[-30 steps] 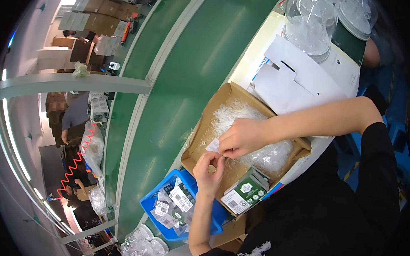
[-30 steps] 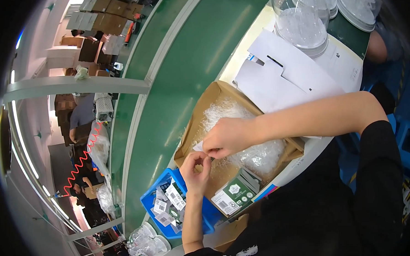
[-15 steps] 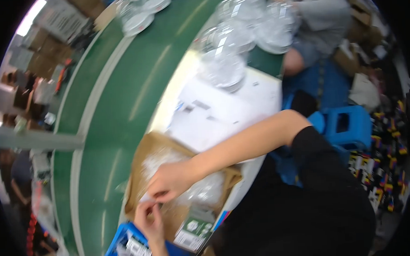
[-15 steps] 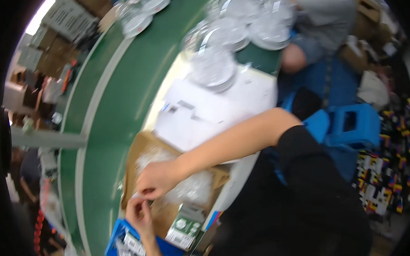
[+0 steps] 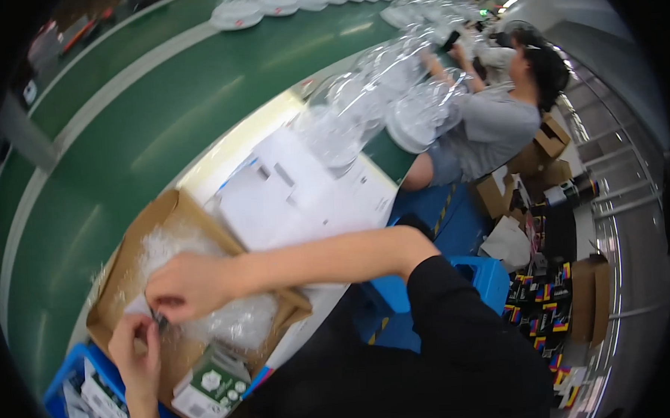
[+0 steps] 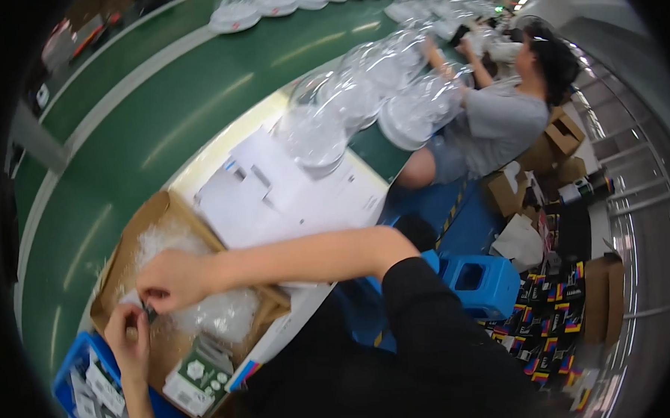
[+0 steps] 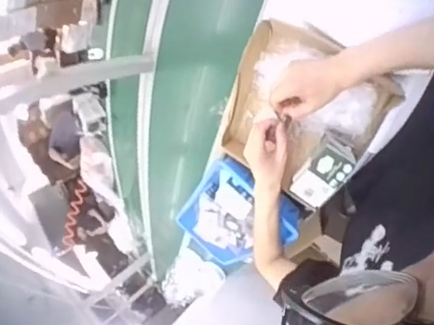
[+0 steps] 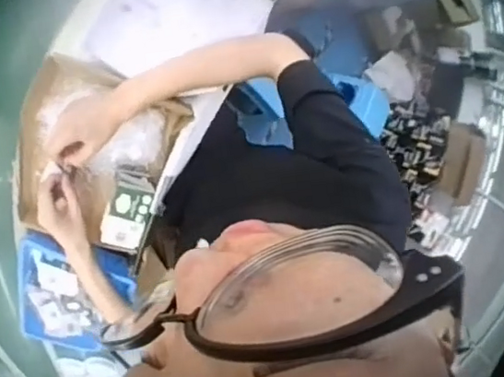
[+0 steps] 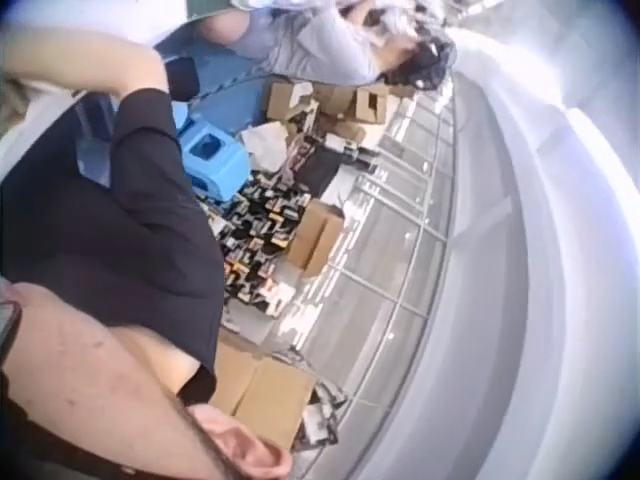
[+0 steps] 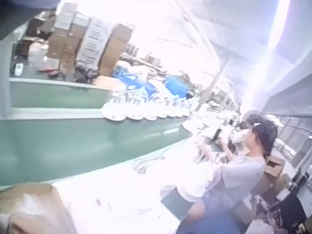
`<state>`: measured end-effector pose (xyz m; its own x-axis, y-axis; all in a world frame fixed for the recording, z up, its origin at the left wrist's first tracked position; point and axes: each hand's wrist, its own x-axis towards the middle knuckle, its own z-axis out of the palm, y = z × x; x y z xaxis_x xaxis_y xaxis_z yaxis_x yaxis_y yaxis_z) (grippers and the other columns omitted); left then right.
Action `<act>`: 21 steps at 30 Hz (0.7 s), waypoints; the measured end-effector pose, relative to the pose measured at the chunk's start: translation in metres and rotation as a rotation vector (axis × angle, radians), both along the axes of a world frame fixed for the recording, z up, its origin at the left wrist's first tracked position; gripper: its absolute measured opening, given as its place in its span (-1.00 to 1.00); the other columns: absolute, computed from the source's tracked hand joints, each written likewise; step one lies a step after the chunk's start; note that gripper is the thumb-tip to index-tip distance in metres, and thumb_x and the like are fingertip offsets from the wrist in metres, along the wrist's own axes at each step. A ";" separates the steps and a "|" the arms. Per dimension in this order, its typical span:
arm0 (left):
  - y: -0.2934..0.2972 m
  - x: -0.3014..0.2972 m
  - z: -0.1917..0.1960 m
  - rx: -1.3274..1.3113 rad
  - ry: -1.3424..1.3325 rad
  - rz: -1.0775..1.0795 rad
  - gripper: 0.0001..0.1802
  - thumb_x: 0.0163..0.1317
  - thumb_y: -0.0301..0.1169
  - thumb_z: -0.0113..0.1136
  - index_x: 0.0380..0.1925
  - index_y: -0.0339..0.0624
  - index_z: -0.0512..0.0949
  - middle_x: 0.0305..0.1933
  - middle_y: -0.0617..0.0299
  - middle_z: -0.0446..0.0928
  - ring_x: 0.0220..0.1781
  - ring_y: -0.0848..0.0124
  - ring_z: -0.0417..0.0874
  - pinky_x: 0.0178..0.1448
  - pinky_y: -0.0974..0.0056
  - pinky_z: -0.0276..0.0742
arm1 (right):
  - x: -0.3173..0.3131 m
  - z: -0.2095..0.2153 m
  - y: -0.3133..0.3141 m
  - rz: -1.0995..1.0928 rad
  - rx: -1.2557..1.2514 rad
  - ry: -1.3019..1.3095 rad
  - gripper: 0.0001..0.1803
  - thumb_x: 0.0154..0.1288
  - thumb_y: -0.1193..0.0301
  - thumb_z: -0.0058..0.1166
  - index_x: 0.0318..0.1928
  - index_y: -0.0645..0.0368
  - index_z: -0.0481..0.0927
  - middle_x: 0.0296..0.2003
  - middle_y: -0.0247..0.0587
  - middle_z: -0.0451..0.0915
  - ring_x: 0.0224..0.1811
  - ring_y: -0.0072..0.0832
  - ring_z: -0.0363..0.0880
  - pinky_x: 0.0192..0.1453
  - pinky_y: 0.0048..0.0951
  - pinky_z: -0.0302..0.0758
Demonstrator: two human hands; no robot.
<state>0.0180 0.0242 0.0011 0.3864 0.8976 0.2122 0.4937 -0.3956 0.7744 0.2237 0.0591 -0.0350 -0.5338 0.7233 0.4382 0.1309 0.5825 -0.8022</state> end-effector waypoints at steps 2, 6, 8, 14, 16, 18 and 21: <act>-0.002 -0.005 0.000 -0.028 0.029 -0.015 -0.89 0.08 -0.68 0.16 -0.41 -0.30 0.47 -0.51 0.22 0.43 -0.52 0.49 0.43 -0.39 0.43 0.36 | -0.001 -0.001 0.001 0.016 -0.002 -0.037 -0.91 0.01 0.42 0.12 -0.44 0.13 0.53 -0.49 -0.21 0.54 -0.41 -0.22 0.56 -0.37 -0.30 0.49; -0.003 -0.003 -0.002 -0.008 0.026 -0.021 -0.89 0.08 -0.66 0.20 -0.38 -0.30 0.50 -0.47 0.22 0.48 -0.50 0.50 0.46 -0.38 0.45 0.39 | 0.002 0.000 0.002 0.027 -0.031 -0.054 -0.90 0.05 0.41 0.13 -0.40 0.14 0.55 -0.49 -0.18 0.56 -0.43 -0.22 0.58 -0.37 -0.31 0.50; -0.002 0.001 0.001 -0.021 0.049 -0.024 -0.89 0.09 -0.65 0.22 -0.37 -0.30 0.51 -0.47 0.23 0.49 -0.50 0.52 0.48 -0.38 0.46 0.40 | 0.005 0.000 0.003 0.015 -0.018 -0.067 -0.90 0.06 0.42 0.13 -0.38 0.14 0.55 -0.51 -0.19 0.56 -0.46 -0.27 0.58 -0.39 -0.35 0.50; 0.002 0.004 0.005 -0.026 0.064 -0.030 -0.88 0.08 -0.65 0.22 -0.37 -0.31 0.51 -0.46 0.24 0.52 -0.50 0.54 0.50 -0.38 0.46 0.42 | 0.008 0.006 0.003 0.031 -0.077 -0.083 -0.92 0.08 0.48 0.12 -0.38 0.20 0.53 -0.52 -0.25 0.55 -0.52 -0.40 0.57 -0.42 -0.44 0.48; 0.001 0.002 0.007 -0.049 0.070 -0.014 -0.89 0.09 -0.66 0.21 -0.37 -0.32 0.50 -0.45 0.24 0.52 -0.48 0.55 0.51 -0.36 0.46 0.43 | 0.006 0.005 0.004 0.046 -0.065 -0.048 -0.92 0.08 0.47 0.12 -0.38 0.18 0.54 -0.52 -0.25 0.56 -0.51 -0.39 0.57 -0.41 -0.42 0.48; 0.000 0.002 0.006 -0.075 0.056 -0.002 -0.88 0.08 -0.68 0.20 -0.37 -0.32 0.50 -0.43 0.25 0.53 -0.46 0.56 0.51 -0.34 0.48 0.44 | 0.006 0.001 0.003 0.031 -0.052 -0.044 -0.92 0.08 0.46 0.12 -0.38 0.17 0.54 -0.52 -0.24 0.56 -0.51 -0.38 0.56 -0.41 -0.41 0.47; -0.001 -0.001 0.002 -0.058 0.066 -0.004 -0.88 0.09 -0.68 0.20 -0.37 -0.32 0.50 -0.42 0.25 0.53 -0.45 0.56 0.51 -0.33 0.48 0.44 | 0.006 0.002 0.001 0.016 -0.034 -0.051 -0.93 0.06 0.43 0.11 -0.42 0.14 0.54 -0.54 -0.26 0.56 -0.50 -0.34 0.55 -0.42 -0.38 0.45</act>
